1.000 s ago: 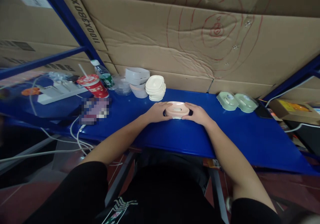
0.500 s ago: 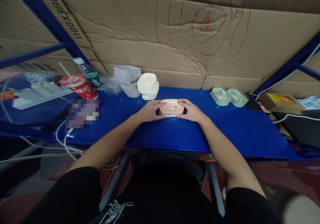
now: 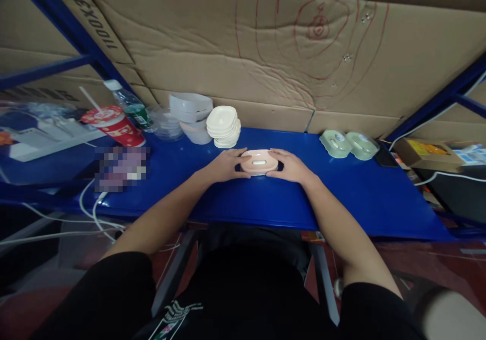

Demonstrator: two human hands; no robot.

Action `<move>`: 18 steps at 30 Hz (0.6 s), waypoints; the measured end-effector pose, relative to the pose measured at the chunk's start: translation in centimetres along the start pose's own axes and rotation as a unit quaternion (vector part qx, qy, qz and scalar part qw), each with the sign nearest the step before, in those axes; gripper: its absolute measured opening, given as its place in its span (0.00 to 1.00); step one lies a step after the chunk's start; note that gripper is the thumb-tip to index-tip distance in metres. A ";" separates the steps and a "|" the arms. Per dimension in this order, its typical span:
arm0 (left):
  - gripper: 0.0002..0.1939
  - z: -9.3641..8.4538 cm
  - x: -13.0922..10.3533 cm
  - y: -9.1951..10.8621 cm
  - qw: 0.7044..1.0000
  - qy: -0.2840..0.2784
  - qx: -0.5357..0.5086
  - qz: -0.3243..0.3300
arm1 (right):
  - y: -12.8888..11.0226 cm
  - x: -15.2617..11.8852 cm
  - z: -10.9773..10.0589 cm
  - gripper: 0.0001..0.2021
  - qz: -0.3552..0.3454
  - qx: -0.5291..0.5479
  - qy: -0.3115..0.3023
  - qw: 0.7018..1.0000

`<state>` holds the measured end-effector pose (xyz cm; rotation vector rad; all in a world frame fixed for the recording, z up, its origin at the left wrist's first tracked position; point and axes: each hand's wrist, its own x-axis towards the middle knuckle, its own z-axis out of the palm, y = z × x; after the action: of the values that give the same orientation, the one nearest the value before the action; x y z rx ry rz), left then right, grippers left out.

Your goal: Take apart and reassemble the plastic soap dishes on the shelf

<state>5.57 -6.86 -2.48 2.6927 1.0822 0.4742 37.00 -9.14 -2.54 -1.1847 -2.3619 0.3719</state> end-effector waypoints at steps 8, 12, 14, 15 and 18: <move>0.11 -10.4 -2.8 -3.6 0.888 0.439 0.020 -0.136 | 0.9 -0.2 -0.1 0.44 -0.005 0.017 0.037 0.999; 0.16 -15.8 -4.7 -9.2 0.822 0.510 0.044 -0.252 | 0.9 -0.2 -0.1 0.42 -0.007 0.021 0.040 0.999; 0.19 -16.7 -5.2 -11.6 0.833 0.455 0.033 -0.313 | 0.9 -0.1 0.0 0.39 -0.003 0.024 0.038 0.999; 0.20 -16.7 -5.3 -12.4 0.841 0.421 0.025 -0.339 | 0.9 -0.1 0.0 0.38 -0.001 0.025 0.038 0.999; 0.22 -16.1 -5.2 -13.7 0.860 0.332 -0.010 -0.387 | 0.9 0.0 0.1 0.36 0.003 0.025 0.038 0.999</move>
<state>-12.56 0.35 7.16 1.8063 2.1482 1.2443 37.61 -8.62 -3.04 -1.1627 -2.2718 0.3778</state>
